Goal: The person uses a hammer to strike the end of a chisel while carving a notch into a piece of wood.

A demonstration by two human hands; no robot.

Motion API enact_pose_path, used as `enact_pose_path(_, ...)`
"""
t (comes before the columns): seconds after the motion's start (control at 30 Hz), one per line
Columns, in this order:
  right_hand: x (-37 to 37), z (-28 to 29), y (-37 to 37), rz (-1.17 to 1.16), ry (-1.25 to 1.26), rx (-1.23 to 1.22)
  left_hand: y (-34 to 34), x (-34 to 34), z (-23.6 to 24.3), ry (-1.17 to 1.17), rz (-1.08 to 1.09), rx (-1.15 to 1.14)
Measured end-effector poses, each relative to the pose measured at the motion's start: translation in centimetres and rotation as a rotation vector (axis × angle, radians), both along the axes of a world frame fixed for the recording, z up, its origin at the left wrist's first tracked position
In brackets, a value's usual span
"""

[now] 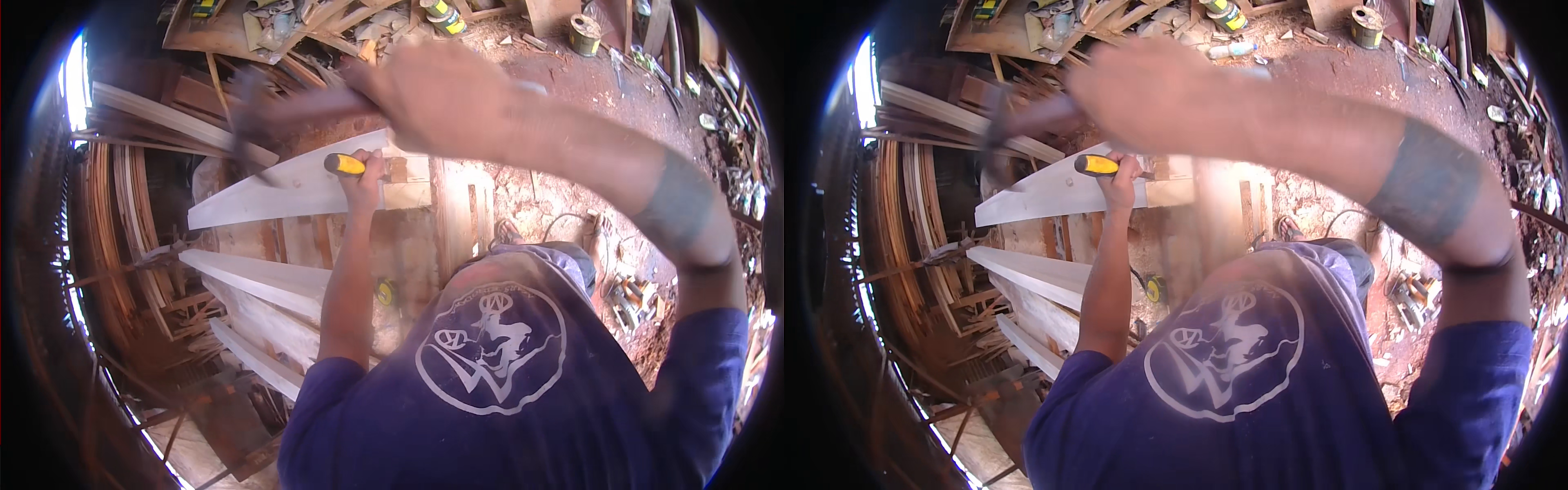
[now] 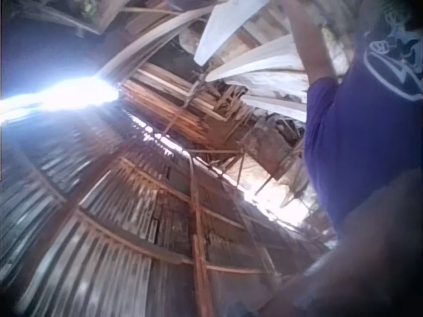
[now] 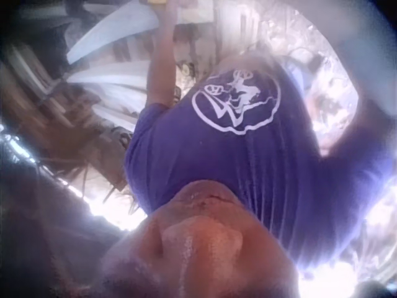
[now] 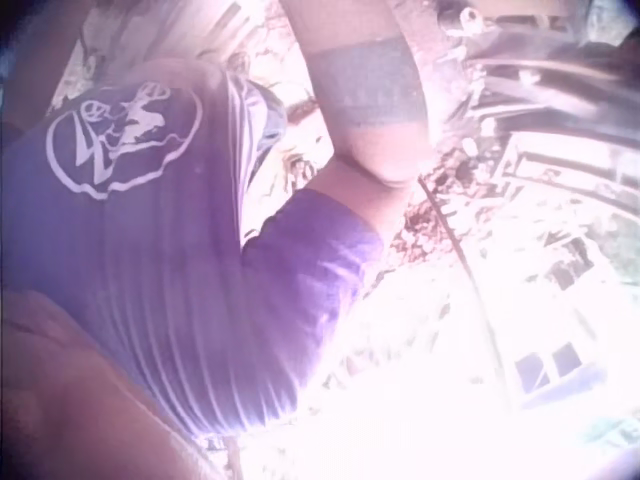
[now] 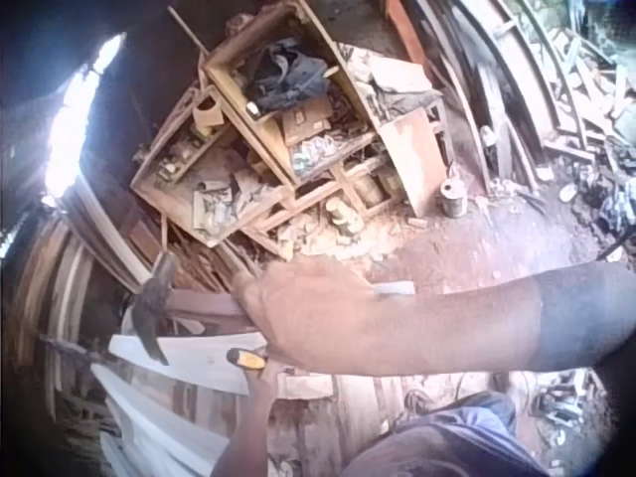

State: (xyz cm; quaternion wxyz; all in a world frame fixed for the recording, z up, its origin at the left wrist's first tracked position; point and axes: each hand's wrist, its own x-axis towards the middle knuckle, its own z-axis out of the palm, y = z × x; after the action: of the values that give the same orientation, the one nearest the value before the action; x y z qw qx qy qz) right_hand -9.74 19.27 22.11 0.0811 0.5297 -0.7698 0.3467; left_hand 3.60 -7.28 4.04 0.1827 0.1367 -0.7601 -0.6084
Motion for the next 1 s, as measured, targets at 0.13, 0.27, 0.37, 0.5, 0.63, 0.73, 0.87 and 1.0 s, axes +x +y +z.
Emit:
enact_pose_path(0.13, 0.3, 2.5, -0.5, -0.02, -0.135, -0.317, 0.8, -0.3, 0.4, -0.012, -0.007, -0.011)
enact_pose_path(0.27, 1.7, -5.2, -0.4, 0.036, -0.06, -0.216, 1.1, 0.6, 0.5, 0.042, -0.002, -0.052)
enact_pose_path(0.37, 1.3, -7.0, 0.3, -0.036, -0.123, 0.258, 0.8, -0.5, -0.5, 0.056, 0.043, -0.069)
enact_pose_path(0.5, -0.2, 0.2, 0.7, -0.046, -0.248, 0.082, -0.5, 0.0, -0.9, -0.033, -0.066, 0.012)
enact_pose_path(0.63, 2.1, -3.0, 0.2, -0.001, -0.263, -0.177, 0.0, -0.8, -0.9, 0.28, 0.19, -0.826)
enact_pose_path(0.73, 3.2, -7.9, -0.1, 0.078, -0.247, 0.268, -1.6, 0.2, -2.1, 0.109, -0.069, -0.261)
enact_pose_path(0.87, 1.7, -10.4, 2.1, 0.002, -0.44, 0.19, 0.0, 0.3, -1.3, -0.1, 0.057, -0.034)
enact_pose_path(1.0, 2.5, -14.9, 7.2, -0.298, -0.93, 0.092, -0.1, 3.0, -1.0, -0.139, 0.01, -0.365)
